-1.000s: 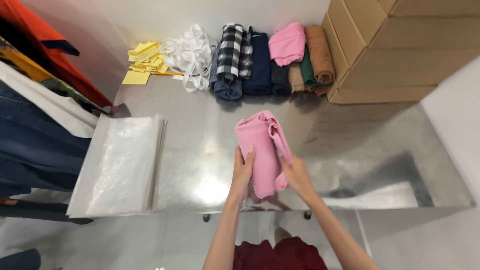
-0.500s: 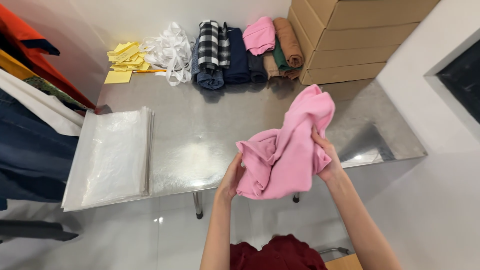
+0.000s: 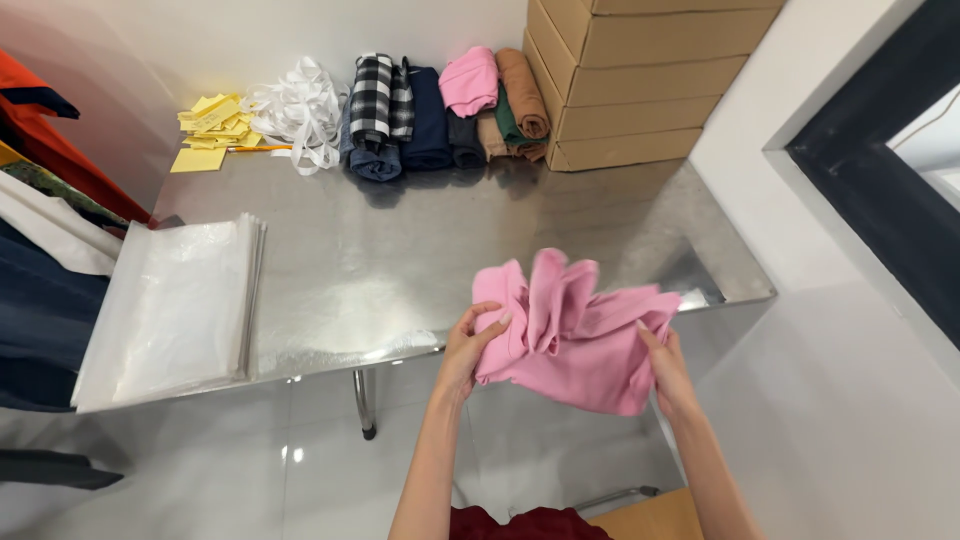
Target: The person organizes clothing items on a metal table and a clothing rack. They pick up folded jeans, a pink top, and a black t-shirt, place each on a hanger, and hang them on the rack. The person also handles a stack of plastic garment bags.
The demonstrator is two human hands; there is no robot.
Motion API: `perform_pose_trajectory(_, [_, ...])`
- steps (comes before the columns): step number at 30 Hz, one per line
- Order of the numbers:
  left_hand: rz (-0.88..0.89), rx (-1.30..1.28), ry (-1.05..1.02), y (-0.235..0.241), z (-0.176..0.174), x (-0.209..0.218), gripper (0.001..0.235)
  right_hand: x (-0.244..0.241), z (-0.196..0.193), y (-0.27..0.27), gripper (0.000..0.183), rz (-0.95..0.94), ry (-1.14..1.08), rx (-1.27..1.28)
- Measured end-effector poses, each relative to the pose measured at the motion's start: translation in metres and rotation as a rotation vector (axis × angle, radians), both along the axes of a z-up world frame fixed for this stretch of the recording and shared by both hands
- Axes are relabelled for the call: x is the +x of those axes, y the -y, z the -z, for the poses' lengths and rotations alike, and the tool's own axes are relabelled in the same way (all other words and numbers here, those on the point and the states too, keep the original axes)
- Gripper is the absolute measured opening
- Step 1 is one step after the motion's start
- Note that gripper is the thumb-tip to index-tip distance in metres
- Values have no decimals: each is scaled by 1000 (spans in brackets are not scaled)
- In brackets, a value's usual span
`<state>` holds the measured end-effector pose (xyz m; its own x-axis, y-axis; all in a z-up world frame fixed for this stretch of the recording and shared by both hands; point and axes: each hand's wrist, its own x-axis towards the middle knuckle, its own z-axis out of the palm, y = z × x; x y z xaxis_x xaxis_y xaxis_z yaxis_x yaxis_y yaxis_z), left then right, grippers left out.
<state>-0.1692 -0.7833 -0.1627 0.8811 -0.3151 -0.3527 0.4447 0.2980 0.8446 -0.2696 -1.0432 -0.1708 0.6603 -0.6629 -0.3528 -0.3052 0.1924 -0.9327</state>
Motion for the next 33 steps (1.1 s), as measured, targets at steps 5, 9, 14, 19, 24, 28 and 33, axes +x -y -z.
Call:
perform_pose_trajectory(5, [-63,-21,-19,-3,-5,-36,43,-22,-46,-48,81,-455,50,-60])
perform_pose_trajectory(9, [-107,16,10,-17,-24,-73,40,-24,-60,-75,88,-722,19,110])
perform_pose_trajectory(14, [-135,102,72,-33,-37,-96,39,-22,-23,-87,108,-780,2,-463])
perform_pose_trajectory(19, [4,270,171,-39,-35,-118,35,-41,-14,-84,102,-822,306,-916])
perform_pose_trajectory(24, [34,152,156,-12,-8,-118,45,-48,44,-43,33,-590,552,-1241])
perform_pose_trajectory(28, [-82,46,144,14,-46,-142,49,-69,35,-21,24,-230,188,-597])
perform_pose_trajectory(33, [184,123,360,58,-4,-158,29,-83,58,-22,25,-100,262,248])
